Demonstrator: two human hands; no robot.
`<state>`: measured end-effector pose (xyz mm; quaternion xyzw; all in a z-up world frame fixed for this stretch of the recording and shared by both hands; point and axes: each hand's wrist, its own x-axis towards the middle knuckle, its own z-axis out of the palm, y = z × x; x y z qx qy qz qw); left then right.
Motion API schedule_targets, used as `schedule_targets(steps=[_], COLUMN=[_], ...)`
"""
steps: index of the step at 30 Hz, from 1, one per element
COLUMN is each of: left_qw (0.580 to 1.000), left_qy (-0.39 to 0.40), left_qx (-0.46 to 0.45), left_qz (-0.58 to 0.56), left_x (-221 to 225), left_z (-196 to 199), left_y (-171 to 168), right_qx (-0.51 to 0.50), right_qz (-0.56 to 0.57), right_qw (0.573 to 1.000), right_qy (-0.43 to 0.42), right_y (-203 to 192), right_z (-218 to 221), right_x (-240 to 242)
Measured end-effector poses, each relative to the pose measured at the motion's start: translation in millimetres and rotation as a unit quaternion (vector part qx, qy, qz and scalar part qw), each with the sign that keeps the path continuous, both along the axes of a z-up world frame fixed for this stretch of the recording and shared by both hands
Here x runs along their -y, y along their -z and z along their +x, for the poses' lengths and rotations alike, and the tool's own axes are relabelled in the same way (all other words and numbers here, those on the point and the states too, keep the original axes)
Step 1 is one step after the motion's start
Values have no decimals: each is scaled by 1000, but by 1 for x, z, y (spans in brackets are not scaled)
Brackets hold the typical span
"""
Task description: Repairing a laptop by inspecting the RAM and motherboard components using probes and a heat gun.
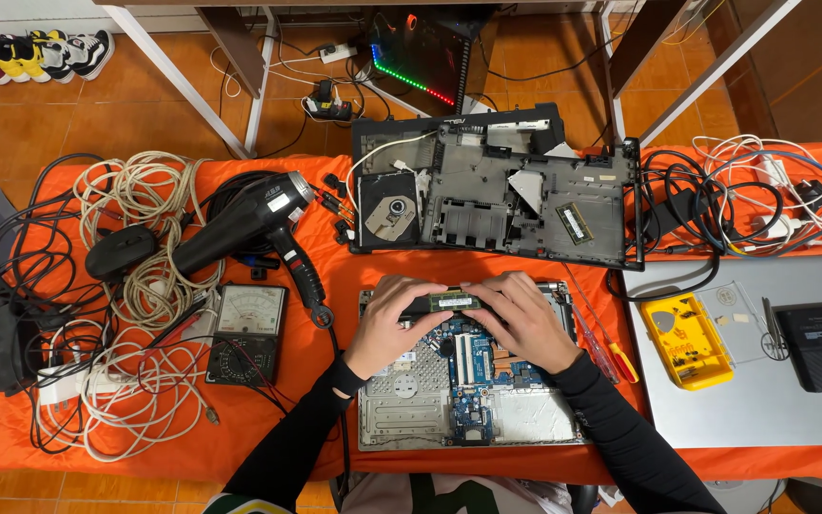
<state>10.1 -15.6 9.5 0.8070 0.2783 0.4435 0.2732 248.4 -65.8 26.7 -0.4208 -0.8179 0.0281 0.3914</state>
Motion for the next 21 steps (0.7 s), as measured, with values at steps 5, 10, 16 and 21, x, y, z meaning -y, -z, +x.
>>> schedule_targets(steps=[5, 10, 16, 21], left_qw=[1000, 1000, 1000, 1000], left_qy=[1, -3, -1, -2], left_qx=[4, 3, 9, 7], left_qz=[-3, 2, 0, 2], left_x=[1, 1, 2, 1], left_z=[1, 1, 2, 2], left_y=[-3, -6, -7, -4], right_qx=[3, 2, -2, 0], right_qz=[2, -2, 4, -4], right_qw=[1000, 1000, 1000, 1000], right_qy=[0, 4, -2, -4], right_y=[0, 1, -2, -1], right_z=[0, 0, 0, 0], right_x=[0, 0, 0, 0])
